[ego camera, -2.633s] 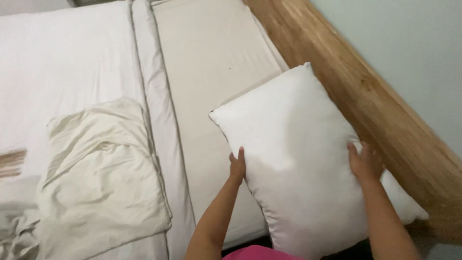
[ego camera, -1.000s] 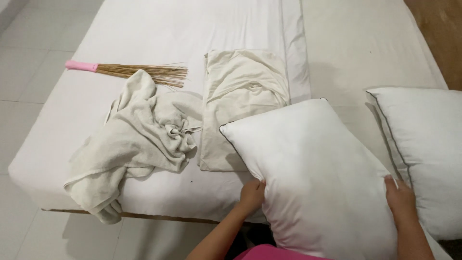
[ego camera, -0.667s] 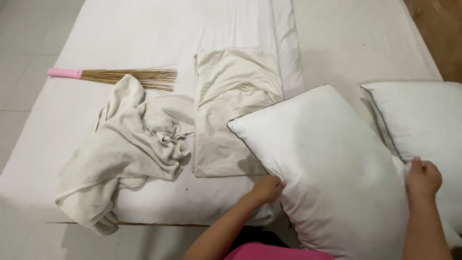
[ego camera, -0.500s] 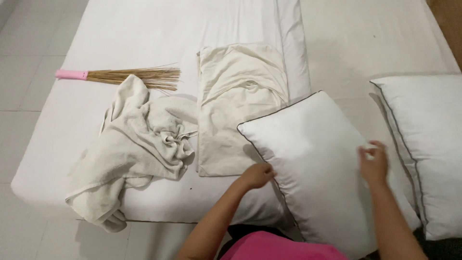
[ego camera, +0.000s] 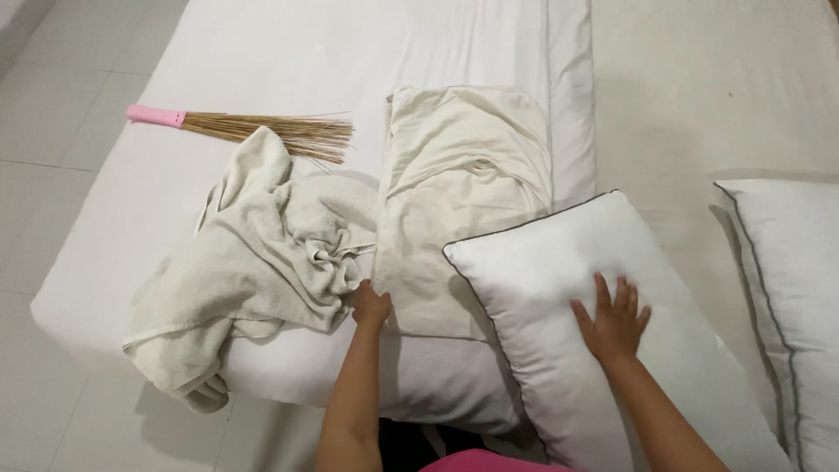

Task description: The person picks up a pillowcase from a bedside table and shakes it open. They then pick up a pillow from the bed and insert it into the pillowcase, adjusting the fabric to fit the pillow properly.

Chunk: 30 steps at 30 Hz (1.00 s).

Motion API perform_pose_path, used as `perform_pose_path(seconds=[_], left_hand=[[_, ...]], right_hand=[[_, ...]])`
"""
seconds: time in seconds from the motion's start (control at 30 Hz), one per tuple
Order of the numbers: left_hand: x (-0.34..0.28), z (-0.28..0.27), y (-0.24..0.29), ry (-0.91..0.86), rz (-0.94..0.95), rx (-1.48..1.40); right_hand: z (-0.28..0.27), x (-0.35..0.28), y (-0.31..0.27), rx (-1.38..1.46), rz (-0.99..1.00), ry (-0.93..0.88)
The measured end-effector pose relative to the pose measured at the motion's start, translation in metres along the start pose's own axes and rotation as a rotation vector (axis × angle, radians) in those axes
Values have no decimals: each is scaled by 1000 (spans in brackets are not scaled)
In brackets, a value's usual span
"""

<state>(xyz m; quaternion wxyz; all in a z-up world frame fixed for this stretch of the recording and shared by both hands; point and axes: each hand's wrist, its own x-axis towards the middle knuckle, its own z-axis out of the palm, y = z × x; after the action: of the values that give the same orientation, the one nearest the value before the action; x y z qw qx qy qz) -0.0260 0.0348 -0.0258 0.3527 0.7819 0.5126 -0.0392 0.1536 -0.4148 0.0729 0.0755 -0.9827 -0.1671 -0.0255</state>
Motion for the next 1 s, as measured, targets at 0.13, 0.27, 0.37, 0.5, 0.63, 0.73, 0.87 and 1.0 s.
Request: perform_pose_path(seconds=[0.13,0.27,0.37,0.5,0.63,0.73,0.87,1.0], left_hand=[[-1,4,1,-44,-51,51],[21,20,-21,-4,-23,15],[30,27,-41,-72,122,15],[27,17,-44,-135,370,3],[23,-37,-12,-284,513,-353],[-23,-79,28,-379,814,-618],[-68,-133,60,-508,650,-806],[-50,-213,60,-441,313,-1015]], right_hand=[[-5,-2,-3,0,24,-16],[-17,-21,-14,-16,77,-22],[-18,-47,-33,26,164,9],[4,-74,-57,81,339,41],[16,-81,-98,124,480,-14],[15,-55,-138,156,499,-117],[-8,-9,-190,275,232,-3],[-60,17,-277,747,105,-206]])
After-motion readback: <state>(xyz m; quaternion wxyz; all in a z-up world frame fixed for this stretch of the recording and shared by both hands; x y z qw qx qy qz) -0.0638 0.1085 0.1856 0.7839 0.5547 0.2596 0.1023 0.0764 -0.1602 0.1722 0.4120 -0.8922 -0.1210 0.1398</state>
